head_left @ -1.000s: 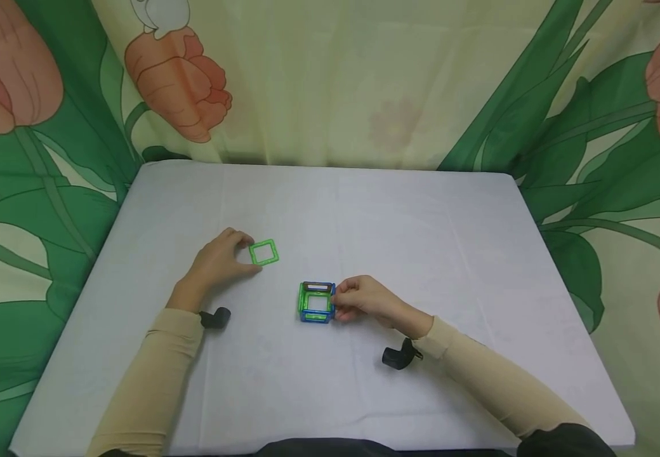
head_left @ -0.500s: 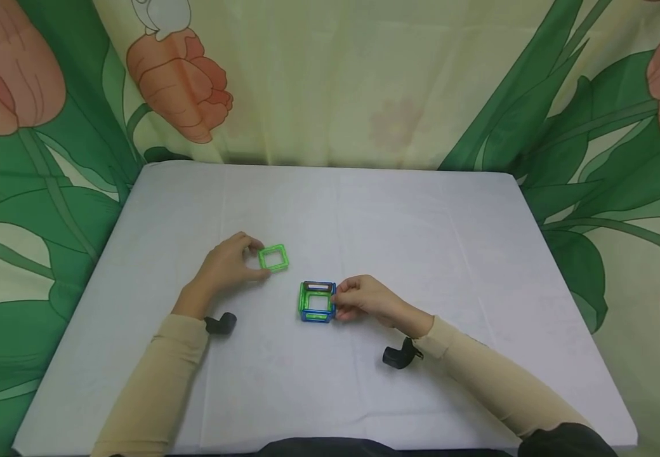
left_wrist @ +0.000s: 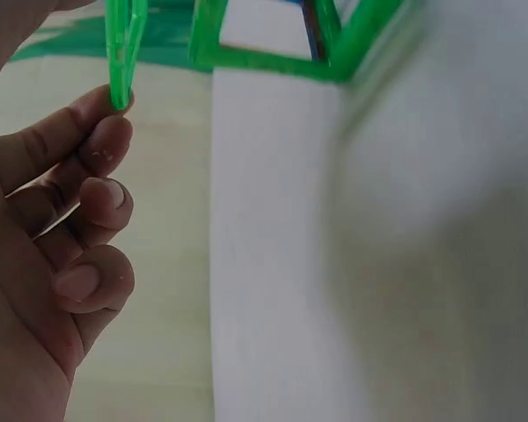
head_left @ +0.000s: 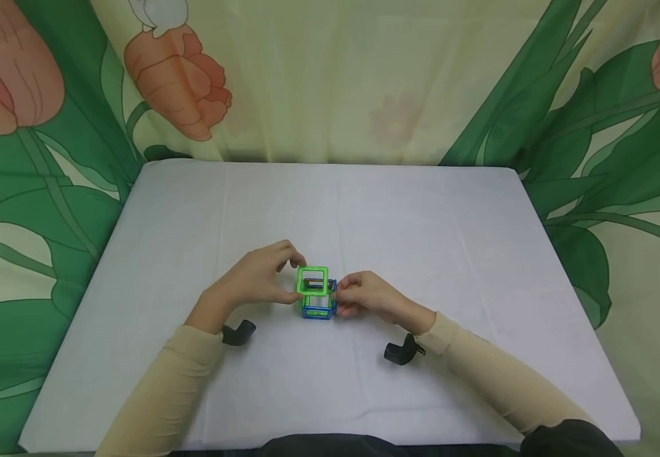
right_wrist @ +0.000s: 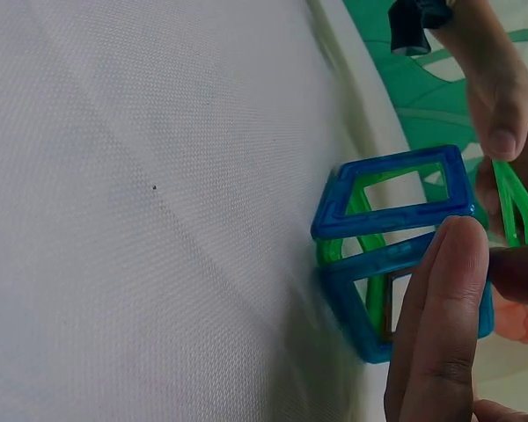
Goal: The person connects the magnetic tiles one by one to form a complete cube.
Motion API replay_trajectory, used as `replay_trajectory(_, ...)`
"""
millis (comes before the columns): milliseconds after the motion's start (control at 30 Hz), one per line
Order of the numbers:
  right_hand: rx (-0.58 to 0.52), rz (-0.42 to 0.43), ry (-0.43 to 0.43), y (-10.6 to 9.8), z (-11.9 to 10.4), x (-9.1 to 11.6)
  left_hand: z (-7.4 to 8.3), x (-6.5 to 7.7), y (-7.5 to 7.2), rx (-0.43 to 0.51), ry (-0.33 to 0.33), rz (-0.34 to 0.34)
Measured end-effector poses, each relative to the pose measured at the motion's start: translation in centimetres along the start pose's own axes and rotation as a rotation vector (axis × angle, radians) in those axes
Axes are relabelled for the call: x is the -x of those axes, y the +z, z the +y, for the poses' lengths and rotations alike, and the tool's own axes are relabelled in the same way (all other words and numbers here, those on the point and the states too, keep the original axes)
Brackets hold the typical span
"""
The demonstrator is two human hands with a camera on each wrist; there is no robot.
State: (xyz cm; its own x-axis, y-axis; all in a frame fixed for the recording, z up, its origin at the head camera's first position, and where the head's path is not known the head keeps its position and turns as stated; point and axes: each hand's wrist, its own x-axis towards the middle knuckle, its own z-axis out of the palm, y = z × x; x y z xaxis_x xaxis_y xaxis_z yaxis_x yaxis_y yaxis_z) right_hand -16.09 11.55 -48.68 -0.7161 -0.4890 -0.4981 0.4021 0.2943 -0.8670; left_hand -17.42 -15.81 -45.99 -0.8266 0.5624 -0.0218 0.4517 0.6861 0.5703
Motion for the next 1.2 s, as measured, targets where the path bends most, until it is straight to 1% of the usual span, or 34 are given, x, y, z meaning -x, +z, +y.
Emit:
replay_trajectory(100,0.003,-0.009,-0.009,0.1,0.0,0.0,0.6,-0.1,0.4,-0.015,0.030,-0.036)
replay_trajectory(233,-0.002,-0.018,-0.014,0.1,0.1,0.0,0.7,0.0,1.0,-0.022,0.055,-0.055)
replay_trajectory(367,-0.008,-0.029,-0.019,0.0,0.0,0.0,0.6,0.2,1.3,-0.023,0.044,-0.066)
replay_trajectory(733,-0.044,-0.032,-0.020,-0.1,0.2,-0.1,0.4,0.4,1.4,-0.049,0.050,-0.045)
replay_trajectory(1067,-0.045,-0.026,-0.025,0.0,0.4,-0.2,0.5,0.5,1.5,-0.044,0.002,-0.064)
replay_trajectory(1200,-0.047,-0.017,-0.023,0.0,0.5,-0.2,0.5,0.4,1.6,-0.061,0.004,-0.062)
